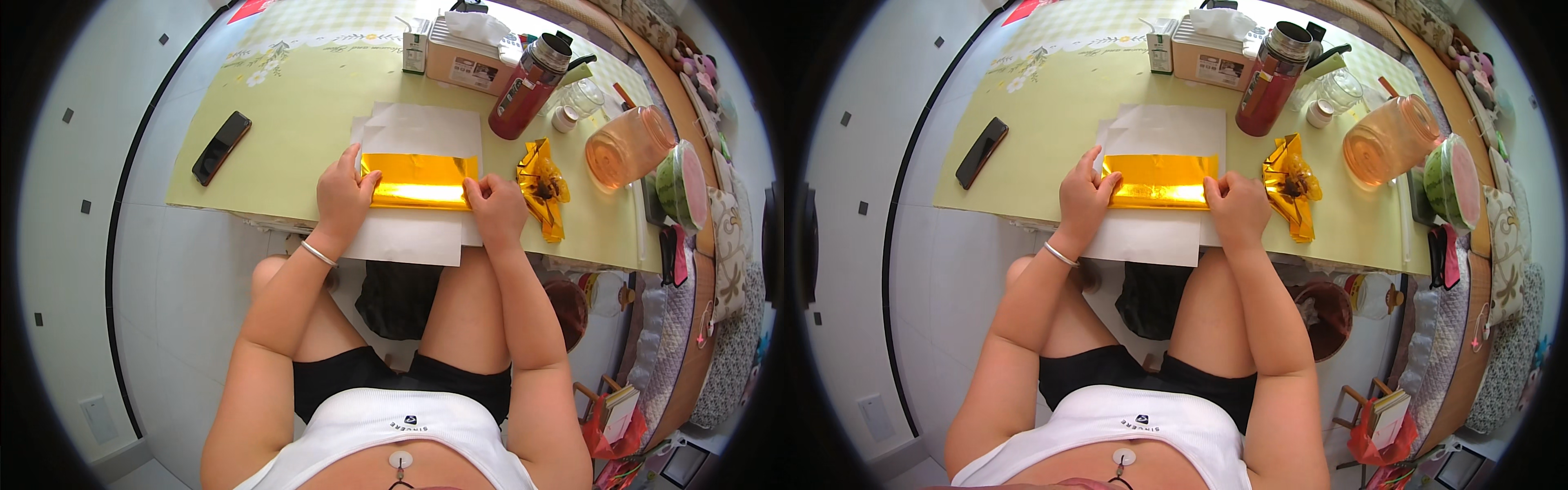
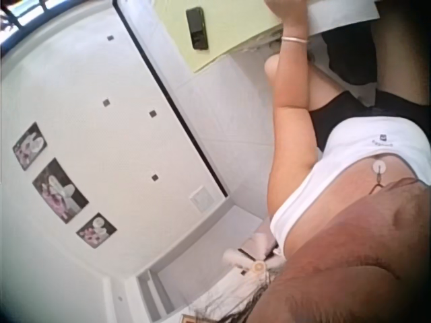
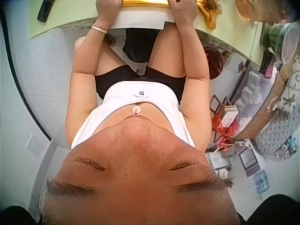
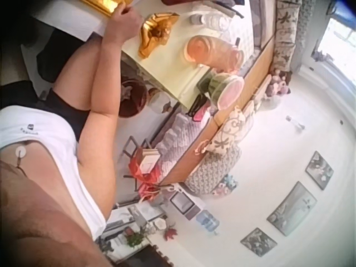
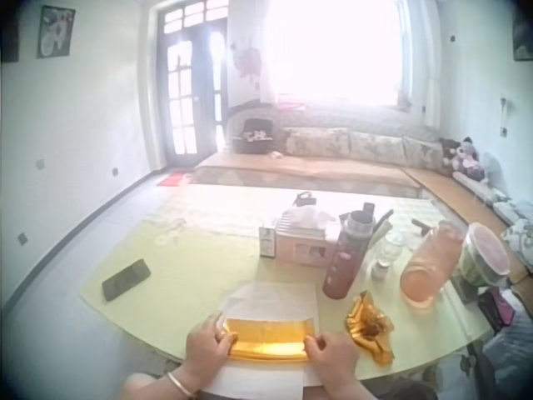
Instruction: The person sits on the floor and folds a sheet of gold-colored paper into a smaller rectangular shape using both hands. They repeatedly fold the paper in half, smooth the creases, and adjust the edges to create a neat, compact packet.
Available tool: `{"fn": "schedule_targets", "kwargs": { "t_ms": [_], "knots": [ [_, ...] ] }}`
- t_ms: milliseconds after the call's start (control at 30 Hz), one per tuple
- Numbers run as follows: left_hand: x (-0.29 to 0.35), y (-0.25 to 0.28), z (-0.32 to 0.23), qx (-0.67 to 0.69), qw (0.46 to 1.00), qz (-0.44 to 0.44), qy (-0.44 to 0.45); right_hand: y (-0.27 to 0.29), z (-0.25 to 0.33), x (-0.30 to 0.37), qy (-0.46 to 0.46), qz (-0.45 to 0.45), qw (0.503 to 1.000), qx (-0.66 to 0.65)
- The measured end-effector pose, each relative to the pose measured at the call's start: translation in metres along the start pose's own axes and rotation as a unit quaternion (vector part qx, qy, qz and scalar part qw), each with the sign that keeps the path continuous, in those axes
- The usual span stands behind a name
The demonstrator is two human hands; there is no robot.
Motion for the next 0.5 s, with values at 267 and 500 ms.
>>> {"fn": "schedule_targets", "kwargs": {
  "t_ms": [267, 500],
  "knots": [
    [-0.0009, -0.0034, 0.0009, -0.035, 0.999, -0.010, -0.013, -0.0023, -0.0005, -0.0001, 0.007, -0.002, 1.000, 0.016],
    [0.0005, -0.0079, 0.0054, -0.053, 0.996, -0.048, -0.048, -0.0025, 0.0004, 0.0004, 0.005, 0.002, 1.000, 0.008]
  ]
}}
Point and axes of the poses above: each hand's wrist, its own x-axis away from the middle knuckle, its own y-axis out of the back of the hand, z = x × y, the point moved 1 cm from there along -x, towards the middle knuckle, and after that the axes turned 13 degrees about y, right-handed, at the moved point
